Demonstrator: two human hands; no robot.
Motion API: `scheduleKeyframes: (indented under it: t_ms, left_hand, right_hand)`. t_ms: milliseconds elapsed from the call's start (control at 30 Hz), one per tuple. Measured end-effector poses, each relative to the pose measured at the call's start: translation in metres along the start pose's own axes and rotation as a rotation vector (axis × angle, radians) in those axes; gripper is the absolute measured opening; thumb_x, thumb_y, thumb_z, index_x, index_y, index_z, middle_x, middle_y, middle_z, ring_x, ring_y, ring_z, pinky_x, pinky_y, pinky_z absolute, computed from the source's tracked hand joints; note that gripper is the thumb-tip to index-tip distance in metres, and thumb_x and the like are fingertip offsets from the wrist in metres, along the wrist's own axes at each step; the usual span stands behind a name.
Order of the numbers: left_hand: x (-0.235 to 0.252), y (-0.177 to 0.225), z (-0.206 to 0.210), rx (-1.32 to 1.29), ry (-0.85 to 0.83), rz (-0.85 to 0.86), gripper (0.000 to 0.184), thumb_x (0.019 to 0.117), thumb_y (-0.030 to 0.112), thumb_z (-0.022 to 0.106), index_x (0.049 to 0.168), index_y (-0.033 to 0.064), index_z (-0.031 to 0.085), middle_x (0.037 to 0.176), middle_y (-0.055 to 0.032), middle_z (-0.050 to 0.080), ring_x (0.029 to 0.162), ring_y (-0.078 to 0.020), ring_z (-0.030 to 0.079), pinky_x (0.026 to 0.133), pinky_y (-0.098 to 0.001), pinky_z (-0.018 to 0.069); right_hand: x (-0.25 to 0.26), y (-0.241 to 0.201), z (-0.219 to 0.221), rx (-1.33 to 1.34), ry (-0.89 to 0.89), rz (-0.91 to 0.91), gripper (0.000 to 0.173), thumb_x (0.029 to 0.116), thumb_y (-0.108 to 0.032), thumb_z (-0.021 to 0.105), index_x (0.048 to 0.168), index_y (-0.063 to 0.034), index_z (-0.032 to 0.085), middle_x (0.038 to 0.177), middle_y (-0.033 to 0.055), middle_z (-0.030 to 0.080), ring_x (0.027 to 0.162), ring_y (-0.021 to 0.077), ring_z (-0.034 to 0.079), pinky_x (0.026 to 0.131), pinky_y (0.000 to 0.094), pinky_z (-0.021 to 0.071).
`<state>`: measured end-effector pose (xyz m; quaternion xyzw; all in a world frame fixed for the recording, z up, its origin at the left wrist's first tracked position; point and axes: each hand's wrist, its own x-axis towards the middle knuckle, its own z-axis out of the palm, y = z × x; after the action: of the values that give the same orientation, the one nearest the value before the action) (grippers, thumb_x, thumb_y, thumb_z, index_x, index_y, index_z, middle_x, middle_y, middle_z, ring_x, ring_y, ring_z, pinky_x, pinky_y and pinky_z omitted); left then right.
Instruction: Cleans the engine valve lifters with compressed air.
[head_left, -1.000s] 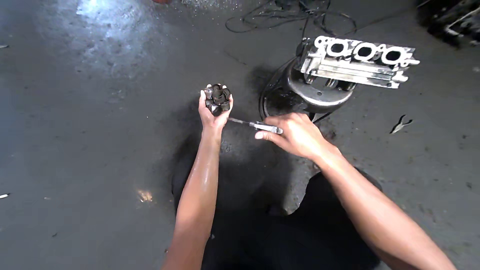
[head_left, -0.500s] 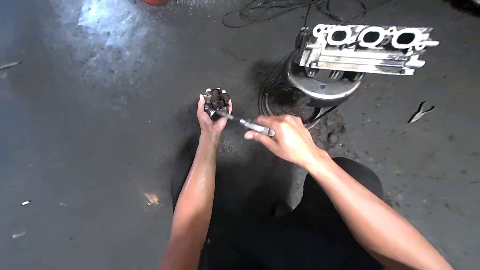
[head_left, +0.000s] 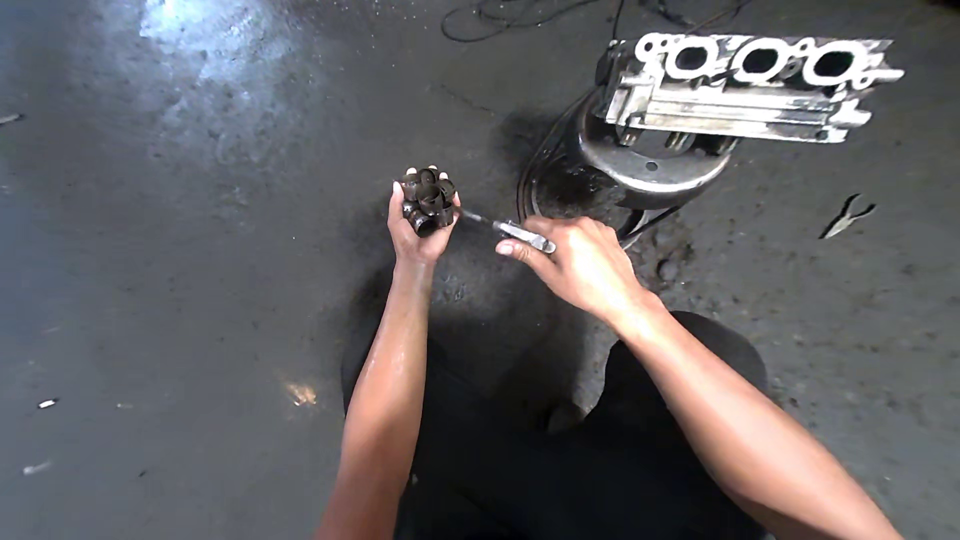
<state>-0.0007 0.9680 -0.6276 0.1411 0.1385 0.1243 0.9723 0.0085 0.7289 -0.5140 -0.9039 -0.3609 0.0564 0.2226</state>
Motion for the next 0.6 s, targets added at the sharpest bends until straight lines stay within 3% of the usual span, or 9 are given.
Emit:
scheduleKeyframes:
  t_ms: [100, 167, 267, 367, 467, 600]
  left_hand:
    - [0.0001, -0.0006, 0.0004, -0.019, 0.0, 0.004, 0.049, 0.1037, 0.056, 0.036, 0.131, 0.0197, 0.055, 0.125, -0.0131, 0.063, 0.107, -0.0309, 0.066, 0.085, -0.0485, 0.0581]
    - [0.001, -0.001, -0.0003, -0.012, -0.017, -0.002, 0.05, 0.1031, 0.057, 0.036, 0.131, 0.0194, 0.055, 0.125, -0.0132, 0.063, 0.107, -0.0307, 0.065, 0.086, -0.0484, 0.0574]
    - [0.0009, -0.0029, 0.0004, -0.029, -0.045, -0.013, 0.05, 0.1034, 0.056, 0.036, 0.13, 0.0183, 0.056, 0.125, -0.0135, 0.063, 0.107, -0.0306, 0.066, 0.087, -0.0487, 0.0575]
    - [-0.0008, -0.0048, 0.0019, -0.039, -0.019, -0.012, 0.047, 0.103, 0.054, 0.039, 0.13, 0.0202, 0.056, 0.126, -0.0129, 0.063, 0.109, -0.0309, 0.065, 0.087, -0.0496, 0.0567]
    - [0.0003, -0.0065, 0.0028, -0.065, -0.014, -0.018, 0.045, 0.1036, 0.052, 0.04, 0.132, 0.0204, 0.055, 0.128, -0.0133, 0.063, 0.11, -0.0314, 0.066, 0.089, -0.0498, 0.0572]
    - [-0.001, -0.0075, 0.0029, -0.014, 0.024, -0.015, 0.045, 0.1037, 0.051, 0.041, 0.132, 0.0189, 0.055, 0.126, -0.0136, 0.064, 0.109, -0.0313, 0.066, 0.087, -0.0505, 0.0572]
  right_hand:
    - [0.002, 0.0016, -0.0023, 0.037, -0.041, 0.015, 0.06, 0.0962, -0.073, 0.044, 0.083, -0.0186, 0.065, 0.058, -0.0011, 0.053, 0.055, 0.0193, 0.057, 0.049, 0.0431, 0.0437]
    - [0.0026, 0.0002, -0.0021, 0.037, -0.017, 0.044, 0.062, 0.097, -0.073, 0.043, 0.083, -0.0164, 0.065, 0.059, 0.0011, 0.054, 0.055, 0.0219, 0.058, 0.049, 0.0448, 0.0437]
    - [0.0007, 0.0009, -0.0047, 0.086, -0.032, 0.041, 0.059, 0.0965, -0.073, 0.043, 0.083, -0.02, 0.065, 0.058, -0.0033, 0.051, 0.052, 0.0158, 0.054, 0.048, 0.0406, 0.0427]
    - [-0.0009, -0.0026, -0.0064, 0.038, 0.027, 0.082, 0.061, 0.0977, -0.072, 0.042, 0.083, -0.016, 0.062, 0.057, 0.0008, 0.051, 0.052, 0.0213, 0.056, 0.047, 0.0438, 0.0418]
    - [-0.0027, 0.001, -0.0092, 0.121, -0.013, 0.018, 0.057, 0.0971, -0.072, 0.044, 0.083, -0.0209, 0.065, 0.057, -0.0052, 0.05, 0.051, 0.013, 0.053, 0.047, 0.0377, 0.0426]
    - [-0.0019, -0.0071, -0.0099, 0.083, 0.032, 0.051, 0.059, 0.0979, -0.071, 0.043, 0.081, -0.0182, 0.062, 0.057, -0.0027, 0.049, 0.051, 0.017, 0.053, 0.046, 0.0403, 0.0399]
